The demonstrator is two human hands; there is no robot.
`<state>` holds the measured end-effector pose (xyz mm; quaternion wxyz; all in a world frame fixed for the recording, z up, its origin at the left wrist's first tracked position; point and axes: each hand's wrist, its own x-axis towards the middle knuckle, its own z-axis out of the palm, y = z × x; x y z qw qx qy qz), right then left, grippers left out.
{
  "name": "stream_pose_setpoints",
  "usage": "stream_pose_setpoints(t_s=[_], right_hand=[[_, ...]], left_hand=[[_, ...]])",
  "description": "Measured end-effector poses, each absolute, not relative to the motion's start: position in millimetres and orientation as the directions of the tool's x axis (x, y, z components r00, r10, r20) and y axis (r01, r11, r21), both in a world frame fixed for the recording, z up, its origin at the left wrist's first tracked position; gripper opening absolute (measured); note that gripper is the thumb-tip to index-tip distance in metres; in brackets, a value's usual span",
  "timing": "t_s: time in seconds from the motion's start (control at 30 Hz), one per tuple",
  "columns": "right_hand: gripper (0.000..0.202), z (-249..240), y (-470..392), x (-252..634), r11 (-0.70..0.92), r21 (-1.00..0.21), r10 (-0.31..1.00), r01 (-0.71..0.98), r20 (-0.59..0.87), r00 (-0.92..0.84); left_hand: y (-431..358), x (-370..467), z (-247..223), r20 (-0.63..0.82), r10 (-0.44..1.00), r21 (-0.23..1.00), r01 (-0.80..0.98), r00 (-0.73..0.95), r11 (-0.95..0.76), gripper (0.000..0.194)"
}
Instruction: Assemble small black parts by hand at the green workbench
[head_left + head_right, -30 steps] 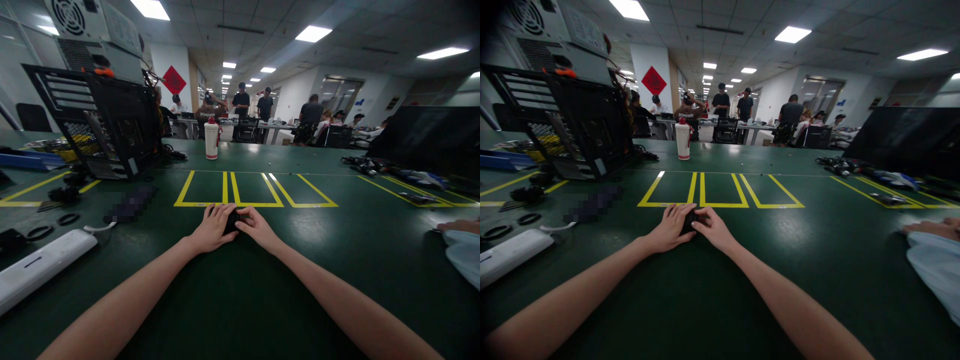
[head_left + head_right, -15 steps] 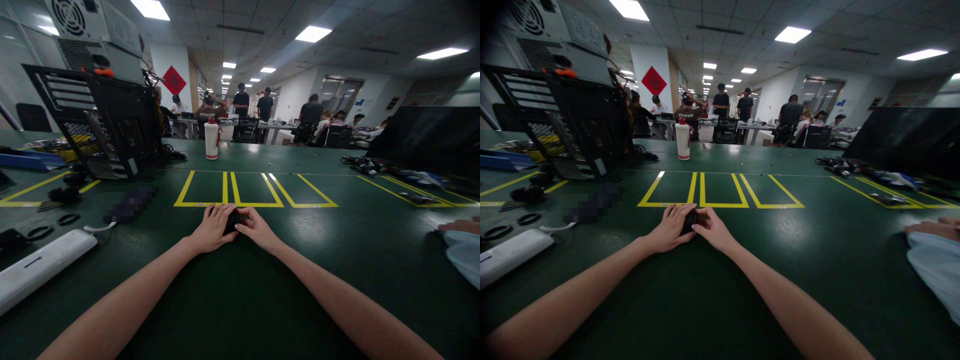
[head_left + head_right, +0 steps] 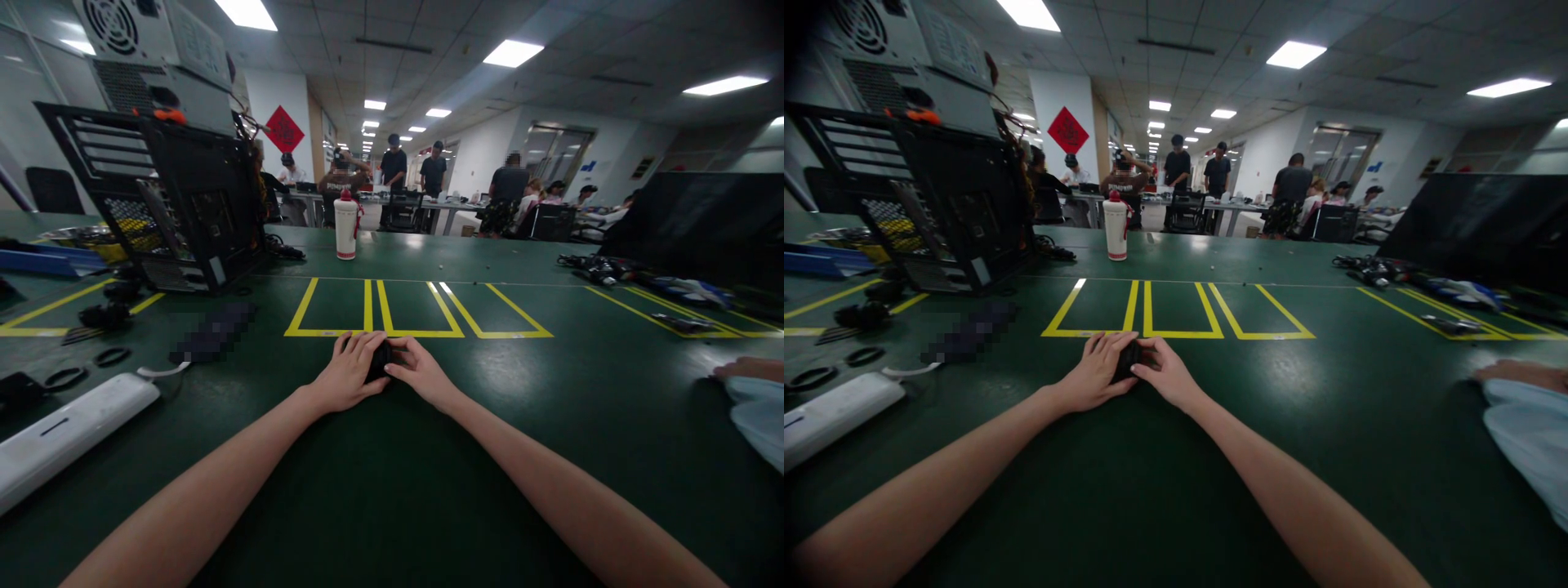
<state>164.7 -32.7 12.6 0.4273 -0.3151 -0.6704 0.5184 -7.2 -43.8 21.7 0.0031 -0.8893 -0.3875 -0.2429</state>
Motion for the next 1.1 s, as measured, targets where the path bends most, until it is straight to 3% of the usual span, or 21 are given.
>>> stream_pose_setpoints(t_s=[0.23,0.47,0.77,1.1], right_hand=[[0.023,11.5,-33.5,162.5,0.277,-0.96,0.882,-0.038,0.27,-0.387],[0.035,12.6,-31.5,164.2,0.269,-0.963,0.883,0.016,0.24,-0.404],[0.022,10.4,-33.7,162.7,0.266,-0.962,0.882,-0.059,0.268,-0.389],[0.033,13.6,-31.7,165.0,0.246,-0.969,0.87,-0.036,0.236,-0.433]], left_hand=[[-42.1,-7.2,19.5,0.44,0.688,0.177,0.695,0.578,-0.697,0.064],[-41.4,-7.6,18.3,0.447,0.68,0.177,0.688,0.581,-0.704,0.065],[-41.6,-7.3,18.1,0.464,0.676,0.178,0.687,0.573,-0.705,0.064],[-41.5,-8.2,18.2,0.449,0.68,0.168,0.693,0.58,-0.701,0.065]])
